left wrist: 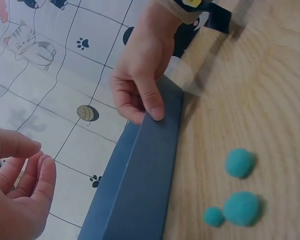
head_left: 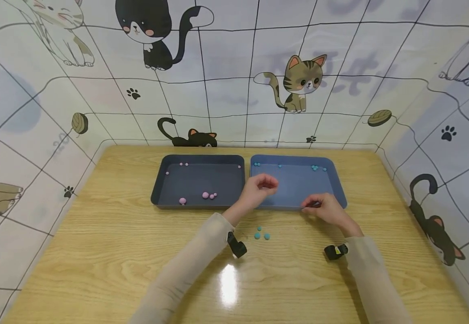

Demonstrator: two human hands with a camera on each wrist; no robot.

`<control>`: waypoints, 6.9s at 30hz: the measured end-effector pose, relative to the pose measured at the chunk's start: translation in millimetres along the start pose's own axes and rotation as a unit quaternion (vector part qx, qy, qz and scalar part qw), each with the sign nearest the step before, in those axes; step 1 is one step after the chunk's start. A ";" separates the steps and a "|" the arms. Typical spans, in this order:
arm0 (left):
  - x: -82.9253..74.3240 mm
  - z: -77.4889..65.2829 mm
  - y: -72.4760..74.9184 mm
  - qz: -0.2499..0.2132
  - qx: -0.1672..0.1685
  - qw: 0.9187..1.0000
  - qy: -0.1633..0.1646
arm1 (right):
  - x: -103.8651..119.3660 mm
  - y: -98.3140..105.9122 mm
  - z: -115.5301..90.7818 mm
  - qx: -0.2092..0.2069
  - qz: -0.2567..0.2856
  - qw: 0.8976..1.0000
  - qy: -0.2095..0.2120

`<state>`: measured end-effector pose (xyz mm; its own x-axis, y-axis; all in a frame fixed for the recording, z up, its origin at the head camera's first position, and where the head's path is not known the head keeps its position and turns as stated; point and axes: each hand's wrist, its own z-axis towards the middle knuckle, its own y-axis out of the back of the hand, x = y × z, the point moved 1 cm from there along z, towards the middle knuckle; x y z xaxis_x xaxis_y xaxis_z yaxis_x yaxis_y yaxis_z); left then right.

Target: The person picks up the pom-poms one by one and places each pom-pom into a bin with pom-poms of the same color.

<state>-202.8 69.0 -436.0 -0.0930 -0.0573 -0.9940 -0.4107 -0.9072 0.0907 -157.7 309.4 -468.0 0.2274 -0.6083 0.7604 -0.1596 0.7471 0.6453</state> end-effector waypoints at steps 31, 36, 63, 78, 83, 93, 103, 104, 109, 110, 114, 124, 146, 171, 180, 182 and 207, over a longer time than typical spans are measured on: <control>48.0 -66.2 4.9 0.048 0.126 0.991 -0.023 | 3.2 -0.2 -0.4 0.005 -0.010 1.000 -0.001; 49.6 -71.6 4.4 0.073 0.122 0.990 -0.027 | 3.4 -0.2 -0.3 0.004 -0.007 1.000 0.002; 50.7 -86.0 9.3 0.175 0.100 0.978 -0.060 | 2.8 0.4 -2.1 0.008 0.013 1.000 -0.005; 50.3 -80.4 11.3 0.142 0.108 0.984 -0.022 | 1.7 0.1 -1.9 0.008 0.008 1.000 0.000; 44.6 -73.4 12.7 0.122 0.103 0.987 -0.017 | 18.8 1.8 -3.7 0.007 -0.003 1.000 0.001; 31.2 -59.8 11.5 0.087 0.076 0.993 -0.038 | 3.7 0.0 -1.7 0.011 -0.009 1.000 -0.006; 24.0 -39.6 12.6 0.058 0.054 0.996 -0.041 | 0.6 1.6 -1.2 0.012 0.000 1.000 -0.001; 22.7 -37.7 12.8 0.058 0.051 0.996 -0.038 | 0.6 1.6 -1.1 0.012 0.000 1.000 -0.001; 16.6 -27.7 13.1 0.048 0.036 0.998 -0.026 | 1.1 1.6 -1.0 0.014 -0.006 1.000 0.000; 15.7 -26.0 13.2 0.045 0.034 0.998 -0.024 | 1.1 1.6 -0.9 0.014 -0.007 1.000 0.000; 12.2 -19.1 12.6 0.033 0.025 0.999 -0.014 | 0.4 1.4 -0.8 0.015 -0.007 1.000 -0.001; 11.1 -0.1 9.2 0.000 -0.004 1.000 0.006 | 0.0 1.4 -0.3 0.017 -0.005 1.000 -0.003; 14.2 32.6 -2.3 -0.040 -0.036 0.998 0.027 | 2.0 1.4 -0.6 0.008 0.006 1.000 0.003; 4.2 51.8 -14.1 -0.055 -0.043 0.997 0.021 | 5.5 1.5 -0.6 0.008 0.013 1.000 -0.005; 4.2 53.7 -15.9 -0.058 -0.033 0.998 0.009 | 3.6 0.9 0.1 0.005 0.021 1.000 0.012; 4.2 53.6 -15.6 -0.060 -0.035 0.998 0.010 | 2.1 1.2 0.1 0.004 0.026 0.999 0.027; 3.8 47.3 -12.8 -0.061 -0.029 0.998 0.000 | 2.9 0.1 1.4 0.017 0.012 1.000 0.000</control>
<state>-240.8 100.1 -438.1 -0.0455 0.0545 -0.9975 -0.3666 -0.9298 -0.0341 -158.5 307.4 -465.6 0.2236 -0.5903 0.7756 -0.1971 0.7520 0.6291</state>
